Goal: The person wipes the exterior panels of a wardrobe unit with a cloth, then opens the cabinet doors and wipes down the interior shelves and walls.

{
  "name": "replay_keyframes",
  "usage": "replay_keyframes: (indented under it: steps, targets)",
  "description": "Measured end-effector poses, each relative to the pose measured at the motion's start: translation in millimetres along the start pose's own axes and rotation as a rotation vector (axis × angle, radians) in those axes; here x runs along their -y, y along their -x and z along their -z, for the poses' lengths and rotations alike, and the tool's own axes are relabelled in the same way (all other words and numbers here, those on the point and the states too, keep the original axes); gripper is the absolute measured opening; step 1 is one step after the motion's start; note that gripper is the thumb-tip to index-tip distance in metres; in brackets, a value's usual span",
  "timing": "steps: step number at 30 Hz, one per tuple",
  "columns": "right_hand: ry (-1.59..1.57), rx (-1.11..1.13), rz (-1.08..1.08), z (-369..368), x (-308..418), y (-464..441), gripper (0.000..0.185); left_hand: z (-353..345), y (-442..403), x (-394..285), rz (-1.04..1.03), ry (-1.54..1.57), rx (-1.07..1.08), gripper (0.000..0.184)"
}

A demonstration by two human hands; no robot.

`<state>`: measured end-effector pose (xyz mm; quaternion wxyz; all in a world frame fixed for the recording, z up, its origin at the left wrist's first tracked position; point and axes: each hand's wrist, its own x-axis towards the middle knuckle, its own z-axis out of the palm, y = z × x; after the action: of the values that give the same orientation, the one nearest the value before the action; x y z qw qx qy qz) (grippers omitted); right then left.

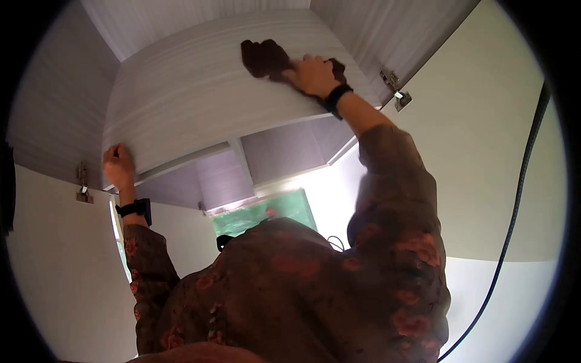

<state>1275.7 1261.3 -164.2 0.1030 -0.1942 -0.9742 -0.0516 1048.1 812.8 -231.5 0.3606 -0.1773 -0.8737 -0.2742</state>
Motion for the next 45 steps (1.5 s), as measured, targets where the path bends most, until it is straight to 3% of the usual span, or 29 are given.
replay_keyframes:
  steps: [4,7,13,17,20,22,23,24,29,31,32,33,35,37,39,45]
  targets:
    - [-0.047,-0.120,0.279,16.1,26.9,47.6,0.035,-1.7,2.4,1.4,0.050,-0.002,0.004,0.018]
    - [-0.122,-0.139,0.359,22.3,29.2,64.1,0.030,-3.0,4.7,-0.7,0.152,-0.008,0.030,0.013]
    - [-0.073,0.101,0.036,22.5,-25.8,7.0,0.035,-1.5,4.7,-6.2,0.117,0.057,-0.057,0.010]
    - [-0.065,0.145,0.012,47.8,-36.6,-27.8,0.036,0.2,4.4,-9.7,0.142,0.035,-0.033,0.009]
    - [-0.100,-0.238,0.011,92.9,-51.0,-63.8,0.033,4.4,4.1,-13.2,0.132,0.056,-0.034,0.009]
    - [-0.155,-0.500,-0.020,162.1,-58.4,-86.1,0.029,5.3,4.8,-13.2,0.117,0.058,-0.051,0.008]
    - [-0.016,-0.594,-0.137,201.4,-64.3,-101.7,0.027,4.6,4.6,-13.2,0.095,0.069,-0.077,0.008]
    - [0.265,-0.720,-0.057,246.6,-67.2,-101.3,0.024,4.2,4.8,-12.8,0.099,0.065,-0.070,0.008]
    - [0.886,-1.480,-0.178,402.3,-122.4,-132.0,0.023,6.9,5.3,-15.4,0.178,0.135,-0.064,0.007]
    - [1.109,-1.311,-0.355,402.8,-137.6,-137.3,0.019,7.4,6.3,-14.2,0.186,0.145,-0.093,0.006]
    - [1.317,-1.236,-0.372,390.5,-142.2,-140.4,0.016,8.9,6.2,-15.2,0.155,0.145,-0.088,0.005]
    - [1.321,-1.113,-0.364,373.0,-146.0,-146.1,0.014,9.0,4.7,-16.3,0.124,0.148,-0.084,0.004]
    - [1.230,-0.985,-0.248,327.1,-174.6,-173.0,0.016,10.2,4.8,-18.4,0.128,0.158,-0.119,0.003]
    - [1.099,-0.724,-0.296,280.6,-172.2,-199.0,0.019,11.0,3.8,-20.6,0.140,0.157,-0.134,0.003]
    - [1.192,-0.645,-0.237,230.0,-159.1,-204.9,0.022,12.3,3.6,-23.0,0.170,0.188,-0.111,0.003]
    - [0.914,-0.192,-0.127,54.0,-150.0,-222.1,0.026,13.0,3.9,-21.4,0.153,0.170,-0.120,0.003]
